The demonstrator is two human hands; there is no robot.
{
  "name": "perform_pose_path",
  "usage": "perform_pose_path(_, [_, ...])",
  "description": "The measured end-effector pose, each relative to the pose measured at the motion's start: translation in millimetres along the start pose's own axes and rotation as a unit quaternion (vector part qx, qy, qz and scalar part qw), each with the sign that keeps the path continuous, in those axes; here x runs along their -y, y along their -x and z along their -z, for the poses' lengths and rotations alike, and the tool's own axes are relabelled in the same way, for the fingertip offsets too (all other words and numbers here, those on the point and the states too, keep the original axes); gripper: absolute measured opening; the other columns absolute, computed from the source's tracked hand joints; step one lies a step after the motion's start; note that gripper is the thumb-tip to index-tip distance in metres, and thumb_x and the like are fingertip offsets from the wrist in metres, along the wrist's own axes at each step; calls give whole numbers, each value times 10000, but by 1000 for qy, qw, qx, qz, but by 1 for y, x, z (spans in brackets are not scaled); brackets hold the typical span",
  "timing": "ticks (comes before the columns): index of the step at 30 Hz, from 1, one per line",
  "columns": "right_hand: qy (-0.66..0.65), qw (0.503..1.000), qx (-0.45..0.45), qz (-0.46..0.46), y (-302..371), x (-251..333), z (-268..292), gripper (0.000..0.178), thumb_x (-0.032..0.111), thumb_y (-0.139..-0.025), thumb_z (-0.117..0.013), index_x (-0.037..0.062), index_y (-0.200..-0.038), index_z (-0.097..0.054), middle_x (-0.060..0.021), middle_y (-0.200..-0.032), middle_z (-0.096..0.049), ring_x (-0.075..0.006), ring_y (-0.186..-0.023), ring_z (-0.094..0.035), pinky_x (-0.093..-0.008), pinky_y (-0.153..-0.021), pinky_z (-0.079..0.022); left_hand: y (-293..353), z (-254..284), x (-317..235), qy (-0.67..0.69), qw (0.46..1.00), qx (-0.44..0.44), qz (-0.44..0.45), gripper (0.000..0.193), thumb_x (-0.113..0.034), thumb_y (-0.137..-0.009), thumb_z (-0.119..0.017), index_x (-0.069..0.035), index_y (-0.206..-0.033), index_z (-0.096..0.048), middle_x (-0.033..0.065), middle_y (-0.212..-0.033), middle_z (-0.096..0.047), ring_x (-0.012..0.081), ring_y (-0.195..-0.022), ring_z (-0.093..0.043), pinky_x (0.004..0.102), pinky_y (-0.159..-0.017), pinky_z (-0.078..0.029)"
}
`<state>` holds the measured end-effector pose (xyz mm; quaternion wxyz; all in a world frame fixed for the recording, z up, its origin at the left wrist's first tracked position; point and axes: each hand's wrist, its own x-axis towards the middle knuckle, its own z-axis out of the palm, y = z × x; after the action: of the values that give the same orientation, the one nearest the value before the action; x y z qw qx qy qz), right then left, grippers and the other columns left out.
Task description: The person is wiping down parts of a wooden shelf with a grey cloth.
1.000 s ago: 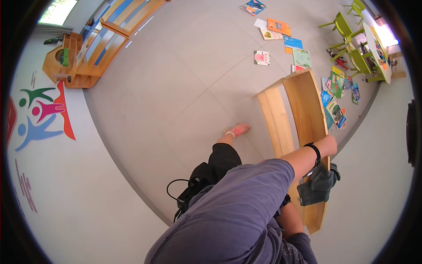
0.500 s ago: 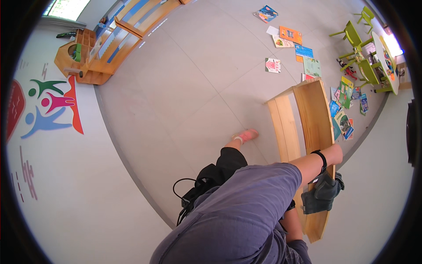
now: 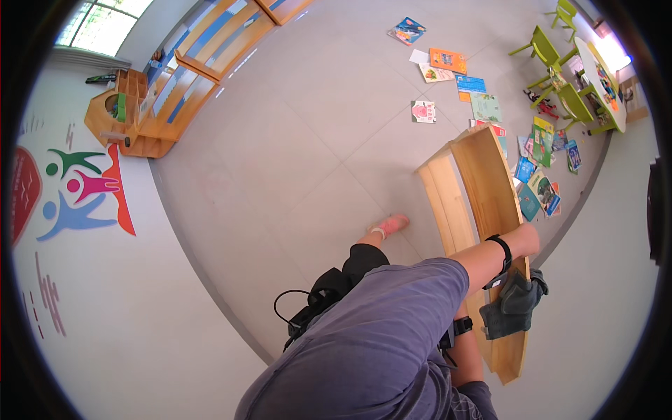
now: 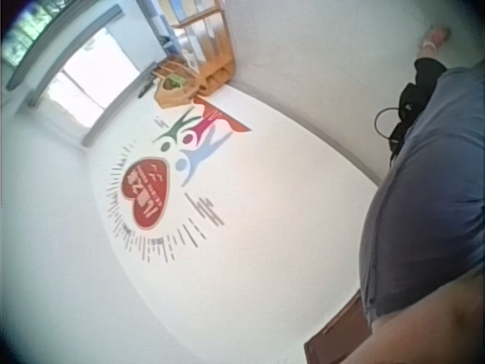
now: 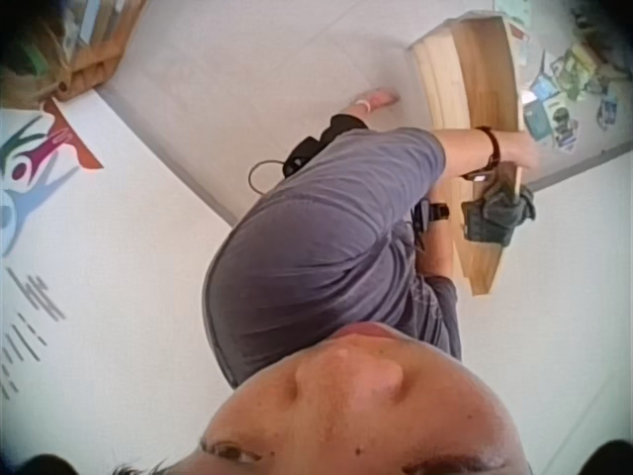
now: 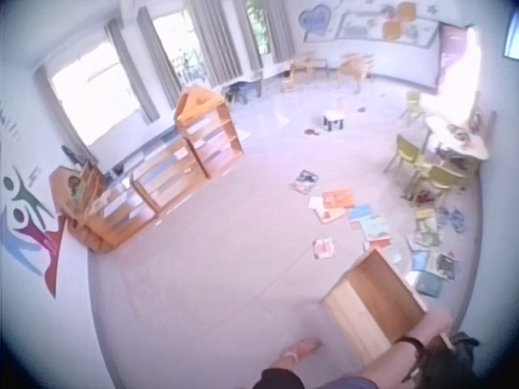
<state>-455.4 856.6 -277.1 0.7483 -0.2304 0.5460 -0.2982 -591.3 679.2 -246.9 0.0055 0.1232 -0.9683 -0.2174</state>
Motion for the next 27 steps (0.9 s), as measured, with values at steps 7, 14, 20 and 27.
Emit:
perform_pose_path(7, [95, 993, 14, 62, 1, 29, -4, 356, 315, -1007, -556, 17, -1168, -666, -73, -1054, -707, -207, -938, -653, -334, -846, -523, 6, -6, 10, 4, 1000, -15, 9, 177, -69, -715, -718, -137, -865, -785, 80, -886, -746, 306, -865, -717, 419, -671, -567])
perform_pose_path(14, [-17, 994, 108, 24, 71, 31, 93, 226, 197, -955, -627, 17, -1082, -679, -45, -828, -672, -159, -770, -632, -277, -696, -511, 12, -20, 26, 10, 1000, -28, -3, 165, -50, -705, -706, -117, -838, -777, 114, -872, -738, 336, -867, -709, 432, -710, -576])
perform_pose_path(20, [136, 903, -360, 193, 188, 38, 191, 261, 178, -914, -689, 51, -1137, -644, -36, -892, -655, -144, -814, -630, -240, -690, -472, 15, 6, 21, -14, 998, 39, -38, 147, -49, -684, -706, -101, -809, -764, 134, -845, -729, 352, -837, -704, 450, -692, -569])
perform_pose_path(27, [341, 785, -515, 55, 157, 69, 160, 726, 450, -796, -768, 116, -1395, -530, -177, -1242, -660, -410, -1152, -615, -453, -976, -483, 32, 34, 8, -24, 991, 115, -58, 131, -133, -690, -721, -100, -815, -744, 151, -858, -720, 364, -844, -696, 462, -724, -565])
